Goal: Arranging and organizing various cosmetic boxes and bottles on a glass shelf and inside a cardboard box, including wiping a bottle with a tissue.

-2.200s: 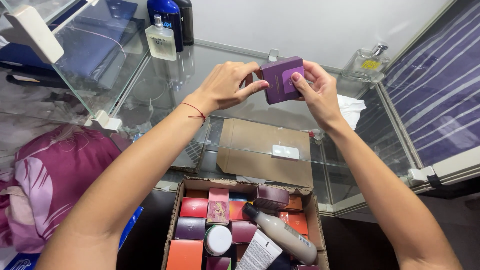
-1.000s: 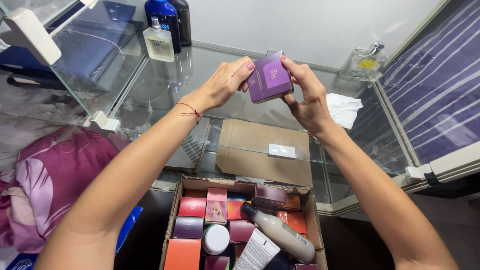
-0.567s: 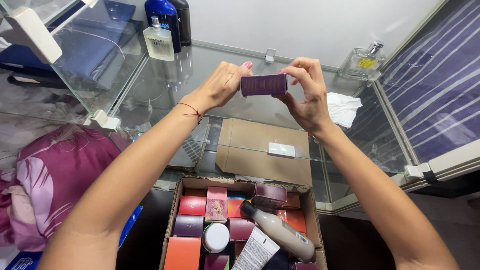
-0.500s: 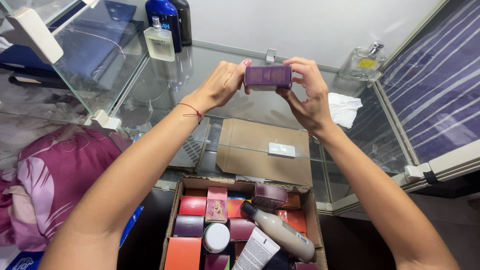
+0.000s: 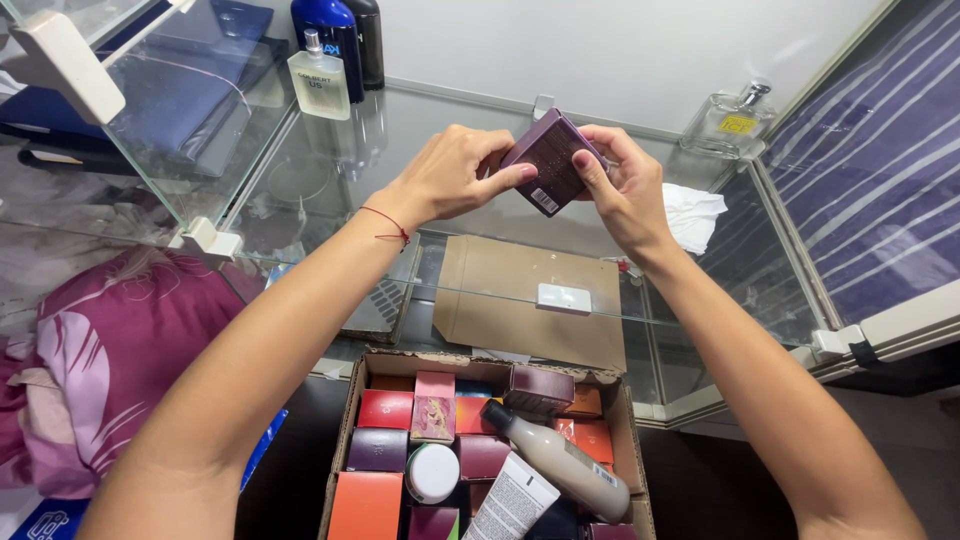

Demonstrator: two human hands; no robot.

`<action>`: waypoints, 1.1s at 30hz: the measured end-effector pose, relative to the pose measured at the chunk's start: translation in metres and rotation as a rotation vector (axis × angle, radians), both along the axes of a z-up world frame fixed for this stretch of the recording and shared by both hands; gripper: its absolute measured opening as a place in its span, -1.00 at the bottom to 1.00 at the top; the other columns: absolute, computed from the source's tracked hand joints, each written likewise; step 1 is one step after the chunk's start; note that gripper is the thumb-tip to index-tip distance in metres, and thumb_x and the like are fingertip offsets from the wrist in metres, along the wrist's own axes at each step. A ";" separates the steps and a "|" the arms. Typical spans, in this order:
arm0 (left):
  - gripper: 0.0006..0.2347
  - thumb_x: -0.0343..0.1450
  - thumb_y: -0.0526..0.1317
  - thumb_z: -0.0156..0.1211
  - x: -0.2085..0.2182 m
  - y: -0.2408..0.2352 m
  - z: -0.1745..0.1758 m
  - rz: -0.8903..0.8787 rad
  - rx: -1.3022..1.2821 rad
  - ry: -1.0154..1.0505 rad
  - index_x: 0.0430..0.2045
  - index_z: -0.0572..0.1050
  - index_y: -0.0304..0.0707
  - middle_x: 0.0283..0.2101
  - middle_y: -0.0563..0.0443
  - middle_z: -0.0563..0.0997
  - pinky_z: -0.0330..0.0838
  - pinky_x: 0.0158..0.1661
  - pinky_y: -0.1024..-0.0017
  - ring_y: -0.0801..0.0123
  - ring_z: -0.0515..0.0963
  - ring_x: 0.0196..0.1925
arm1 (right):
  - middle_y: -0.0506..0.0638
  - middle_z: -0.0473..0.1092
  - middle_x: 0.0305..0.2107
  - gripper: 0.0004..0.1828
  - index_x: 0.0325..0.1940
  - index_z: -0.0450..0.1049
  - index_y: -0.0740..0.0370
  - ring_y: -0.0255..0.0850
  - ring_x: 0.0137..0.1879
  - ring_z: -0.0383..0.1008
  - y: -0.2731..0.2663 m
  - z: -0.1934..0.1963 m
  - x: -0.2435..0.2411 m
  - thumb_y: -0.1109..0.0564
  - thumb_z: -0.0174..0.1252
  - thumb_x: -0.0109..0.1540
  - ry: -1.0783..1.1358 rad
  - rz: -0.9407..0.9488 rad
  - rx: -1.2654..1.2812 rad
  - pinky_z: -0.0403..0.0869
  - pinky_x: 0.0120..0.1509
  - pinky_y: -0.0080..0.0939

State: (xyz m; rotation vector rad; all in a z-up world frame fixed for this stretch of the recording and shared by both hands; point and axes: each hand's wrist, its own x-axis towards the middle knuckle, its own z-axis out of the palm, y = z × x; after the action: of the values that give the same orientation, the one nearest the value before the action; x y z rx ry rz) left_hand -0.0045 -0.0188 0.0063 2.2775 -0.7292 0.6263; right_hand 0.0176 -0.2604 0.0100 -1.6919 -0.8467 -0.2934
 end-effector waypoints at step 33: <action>-0.46 0.53 0.24 -0.50 -0.008 0.008 -0.001 0.157 -0.078 0.003 -0.59 0.40 -0.06 -0.58 0.20 0.50 0.26 -0.40 0.30 0.21 0.41 -0.55 | 0.13 0.53 -0.06 -0.46 0.19 0.41 0.26 -0.15 -0.09 0.56 -0.039 0.009 -0.184 0.20 0.43 0.17 -0.432 0.229 -0.386 0.62 -0.01 -0.26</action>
State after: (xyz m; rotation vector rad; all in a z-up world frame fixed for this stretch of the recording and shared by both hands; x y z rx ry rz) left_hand -0.0129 -0.0109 0.0050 2.2780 -0.5183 0.7109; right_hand -0.1661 -0.2993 0.0190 -1.8921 -1.4817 -0.3614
